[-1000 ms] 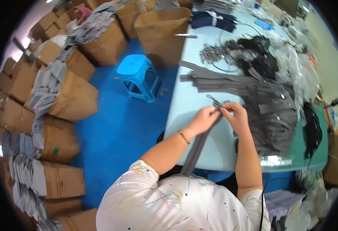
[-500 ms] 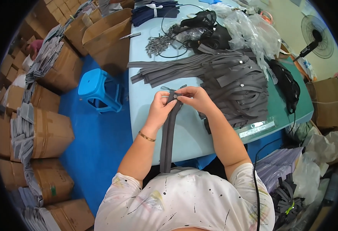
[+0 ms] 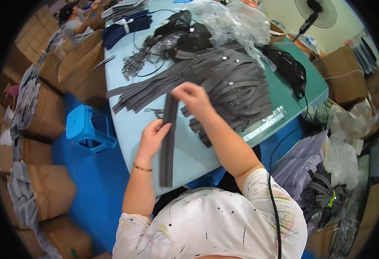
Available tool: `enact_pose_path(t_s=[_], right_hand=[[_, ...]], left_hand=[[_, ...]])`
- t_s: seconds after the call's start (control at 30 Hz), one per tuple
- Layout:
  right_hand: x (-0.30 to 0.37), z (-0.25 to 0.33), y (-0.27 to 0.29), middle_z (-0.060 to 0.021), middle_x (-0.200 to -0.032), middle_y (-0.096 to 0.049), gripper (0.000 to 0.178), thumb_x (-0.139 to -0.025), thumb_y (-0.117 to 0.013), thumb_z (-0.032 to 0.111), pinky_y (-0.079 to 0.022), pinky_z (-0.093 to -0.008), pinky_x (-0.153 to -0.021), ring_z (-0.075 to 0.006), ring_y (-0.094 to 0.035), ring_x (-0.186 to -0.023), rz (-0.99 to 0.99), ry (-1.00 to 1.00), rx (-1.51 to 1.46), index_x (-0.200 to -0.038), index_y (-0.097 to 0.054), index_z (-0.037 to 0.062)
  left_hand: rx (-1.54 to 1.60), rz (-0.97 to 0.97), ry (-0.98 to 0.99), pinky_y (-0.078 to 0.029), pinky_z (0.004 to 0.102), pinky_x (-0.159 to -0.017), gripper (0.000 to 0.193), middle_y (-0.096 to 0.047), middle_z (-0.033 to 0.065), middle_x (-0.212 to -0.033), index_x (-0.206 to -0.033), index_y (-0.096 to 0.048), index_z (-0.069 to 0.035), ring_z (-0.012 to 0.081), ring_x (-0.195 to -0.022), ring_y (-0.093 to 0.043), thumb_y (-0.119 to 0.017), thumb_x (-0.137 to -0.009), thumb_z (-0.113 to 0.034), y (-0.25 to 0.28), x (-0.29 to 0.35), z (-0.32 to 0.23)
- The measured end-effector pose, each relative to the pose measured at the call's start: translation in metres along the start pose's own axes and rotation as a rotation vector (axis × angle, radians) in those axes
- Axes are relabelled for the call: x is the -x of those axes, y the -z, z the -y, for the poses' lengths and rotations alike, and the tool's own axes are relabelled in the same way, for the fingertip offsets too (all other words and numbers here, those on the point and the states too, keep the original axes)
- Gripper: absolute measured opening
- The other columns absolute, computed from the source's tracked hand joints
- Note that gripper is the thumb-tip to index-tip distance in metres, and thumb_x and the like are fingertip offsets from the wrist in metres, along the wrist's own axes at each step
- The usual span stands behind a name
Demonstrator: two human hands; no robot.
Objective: Attaching sliders and pulls to zipper tapes in a workshop.
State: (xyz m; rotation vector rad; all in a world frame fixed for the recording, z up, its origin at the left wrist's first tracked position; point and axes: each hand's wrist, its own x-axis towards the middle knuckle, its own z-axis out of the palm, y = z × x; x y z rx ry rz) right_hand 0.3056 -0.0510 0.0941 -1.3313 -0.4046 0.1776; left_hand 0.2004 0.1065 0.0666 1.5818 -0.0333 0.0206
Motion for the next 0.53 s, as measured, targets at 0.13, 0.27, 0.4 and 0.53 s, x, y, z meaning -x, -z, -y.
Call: enact_pose_path(t_s=[0.13,0.27,0.4,0.53], right_hand=[[-0.011,0.004,0.016,0.0041,-0.073,-0.058,0.012,-0.084,-0.063,0.014,-0.037,-0.0160,-0.057,-0.0016,-0.049,-0.064,-0.205,0.175,-0.107,-0.087,-0.063,0.0015],[-0.019,0.019,0.032,0.0026,-0.077,-0.059,0.013,-0.084,-0.063,0.013,-0.040,-0.0164,-0.061,-0.0033,-0.051,-0.068,-0.339,0.238,-0.004,-0.087,-0.064,-0.0005],[-0.030,0.059,0.070,0.0013,-0.078,-0.060,0.016,-0.084,-0.065,0.015,-0.042,-0.0182,-0.063,-0.0052,-0.052,-0.068,-0.579,0.326,0.071,-0.088,-0.065,-0.0003],[-0.050,0.088,0.129,-0.0026,-0.082,-0.063,0.018,-0.085,-0.063,0.017,-0.044,-0.0188,-0.068,-0.0072,-0.055,-0.071,-0.760,0.332,0.150,-0.090,-0.065,-0.0003]], left_hand=[[0.096,0.095,0.046,-0.041,0.0175,-0.056,0.012,-0.058,-0.0031,-0.073,-0.088,-0.059,0.000,0.0017,-0.064,-0.050,-0.057,-0.089,-0.012,-0.011,-0.002,0.010],[0.193,0.113,0.153,-0.042,0.0184,-0.061,0.022,-0.059,-0.0013,-0.077,-0.105,-0.057,0.000,0.0034,-0.068,-0.051,-0.058,-0.088,-0.014,-0.020,0.001,0.006],[0.179,0.189,-0.007,-0.045,0.0239,-0.076,0.060,-0.059,0.0061,-0.097,-0.138,-0.025,-0.005,0.0094,-0.084,-0.055,-0.057,-0.088,-0.013,-0.025,0.007,0.006],[0.023,0.123,-0.101,-0.045,0.0269,-0.084,0.059,-0.056,0.0101,-0.110,-0.137,-0.027,-0.006,0.0128,-0.093,-0.055,-0.058,-0.087,-0.007,-0.022,0.001,0.008]])
